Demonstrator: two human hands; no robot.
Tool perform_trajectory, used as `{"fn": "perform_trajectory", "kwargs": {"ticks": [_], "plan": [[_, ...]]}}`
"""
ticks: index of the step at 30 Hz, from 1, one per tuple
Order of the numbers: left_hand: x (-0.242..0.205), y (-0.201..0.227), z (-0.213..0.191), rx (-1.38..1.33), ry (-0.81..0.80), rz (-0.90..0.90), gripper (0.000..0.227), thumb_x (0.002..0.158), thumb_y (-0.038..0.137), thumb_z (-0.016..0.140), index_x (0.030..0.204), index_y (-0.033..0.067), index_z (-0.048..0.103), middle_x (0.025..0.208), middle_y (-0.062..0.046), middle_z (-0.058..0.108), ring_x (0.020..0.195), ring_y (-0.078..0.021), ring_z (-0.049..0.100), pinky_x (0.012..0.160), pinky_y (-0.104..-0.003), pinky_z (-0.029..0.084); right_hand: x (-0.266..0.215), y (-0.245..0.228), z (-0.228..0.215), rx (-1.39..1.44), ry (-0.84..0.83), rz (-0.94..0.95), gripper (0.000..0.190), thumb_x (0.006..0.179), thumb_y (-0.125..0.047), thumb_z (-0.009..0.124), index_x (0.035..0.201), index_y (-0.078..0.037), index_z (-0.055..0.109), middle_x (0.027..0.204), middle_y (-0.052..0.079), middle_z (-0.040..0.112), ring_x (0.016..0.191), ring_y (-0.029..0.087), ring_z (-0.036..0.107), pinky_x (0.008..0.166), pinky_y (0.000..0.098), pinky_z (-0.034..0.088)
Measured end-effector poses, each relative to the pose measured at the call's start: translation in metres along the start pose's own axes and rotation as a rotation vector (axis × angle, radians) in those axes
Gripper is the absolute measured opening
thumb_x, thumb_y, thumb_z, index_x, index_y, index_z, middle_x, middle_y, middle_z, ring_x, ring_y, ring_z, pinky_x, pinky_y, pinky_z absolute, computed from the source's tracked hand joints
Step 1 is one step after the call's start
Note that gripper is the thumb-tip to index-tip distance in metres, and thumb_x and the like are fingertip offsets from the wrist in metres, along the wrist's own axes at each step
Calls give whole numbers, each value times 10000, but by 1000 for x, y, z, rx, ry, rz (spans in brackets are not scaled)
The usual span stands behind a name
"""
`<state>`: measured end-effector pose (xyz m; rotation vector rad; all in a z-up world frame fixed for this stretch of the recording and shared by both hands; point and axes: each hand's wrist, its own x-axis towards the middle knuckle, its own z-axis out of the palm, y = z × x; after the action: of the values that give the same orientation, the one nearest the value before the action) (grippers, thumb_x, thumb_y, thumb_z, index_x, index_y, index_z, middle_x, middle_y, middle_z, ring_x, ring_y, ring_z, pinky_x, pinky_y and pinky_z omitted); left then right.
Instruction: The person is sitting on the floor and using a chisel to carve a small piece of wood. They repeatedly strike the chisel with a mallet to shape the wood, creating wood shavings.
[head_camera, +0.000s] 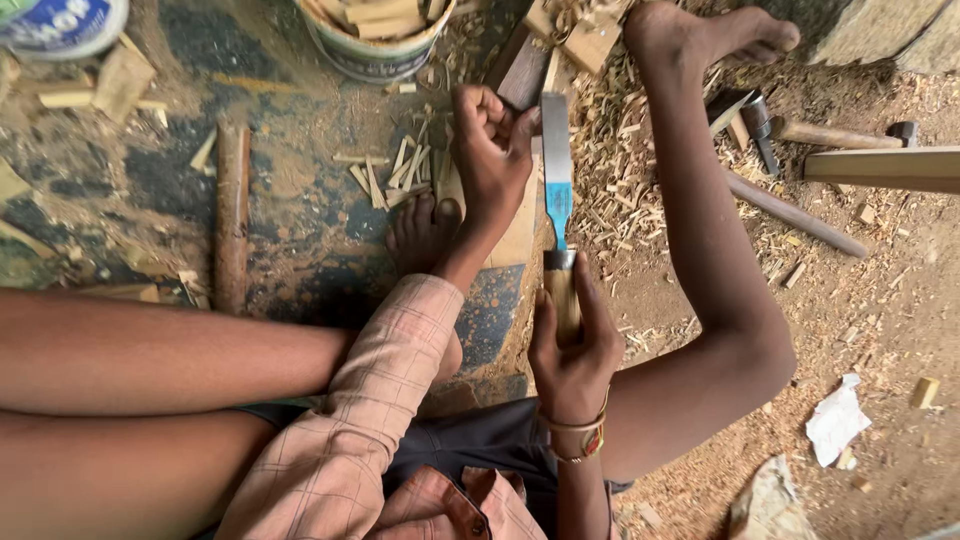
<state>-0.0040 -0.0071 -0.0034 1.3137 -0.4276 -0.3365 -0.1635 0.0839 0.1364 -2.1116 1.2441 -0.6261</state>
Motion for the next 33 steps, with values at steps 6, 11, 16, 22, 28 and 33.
{"fn": "perform_trajectory", "kwargs": {"ticks": [6, 11, 16, 22, 28, 33], "plan": [[-4, -6, 6, 37, 45, -31, 318, 982, 112, 724, 1026, 88, 410, 843, 9, 453, 684, -69, 502, 561, -224, 423, 1, 11, 16, -87, 22, 47, 521, 968, -82, 695, 1438, 84, 544, 1221, 226, 721, 889, 197, 736, 700, 277, 574], [-6, -9, 8, -102, 55, -90, 264, 973, 0, 653, 1035, 60, 403, 884, 9, 436, 733, -62, 468, 614, -230, 409, 22, 8, 27, -66, 6, 20, 517, 1019, -104, 694, 1493, 30, 540, 1184, 199, 732, 857, 201, 716, 696, 289, 574], [-3, -14, 9, -137, 120, -5, 328, 948, 12, 737, 1066, 53, 435, 910, -12, 428, 800, -99, 471, 709, -244, 432, 36, -4, 40, -182, -17, 78, 543, 979, -157, 691, 1477, 17, 564, 1118, 196, 740, 739, 235, 654, 634, 337, 517], [8, -4, -7, -139, 47, -46, 411, 904, 155, 843, 1092, 72, 486, 790, -12, 592, 687, -74, 575, 627, -230, 471, 27, 12, 31, 16, 39, -41, 530, 1041, -207, 685, 1490, 19, 518, 1110, 155, 725, 775, 98, 630, 621, 259, 496], [20, 18, -16, 23, 6, -80, 315, 926, 119, 746, 1223, 70, 655, 751, 23, 610, 637, -56, 560, 534, -228, 431, 10, 6, 13, 16, -12, 247, 609, 969, -210, 697, 1519, -15, 523, 658, 80, 634, 452, 37, 422, 406, 232, 300], [20, 18, -14, 149, 43, 152, 152, 937, 85, 770, 1075, 68, 709, 799, 8, 561, 677, -89, 514, 589, -273, 398, 10, 1, 12, 91, -12, 242, 597, 970, -215, 688, 1512, -29, 519, 784, 81, 729, 512, 23, 540, 424, 216, 400]]}}
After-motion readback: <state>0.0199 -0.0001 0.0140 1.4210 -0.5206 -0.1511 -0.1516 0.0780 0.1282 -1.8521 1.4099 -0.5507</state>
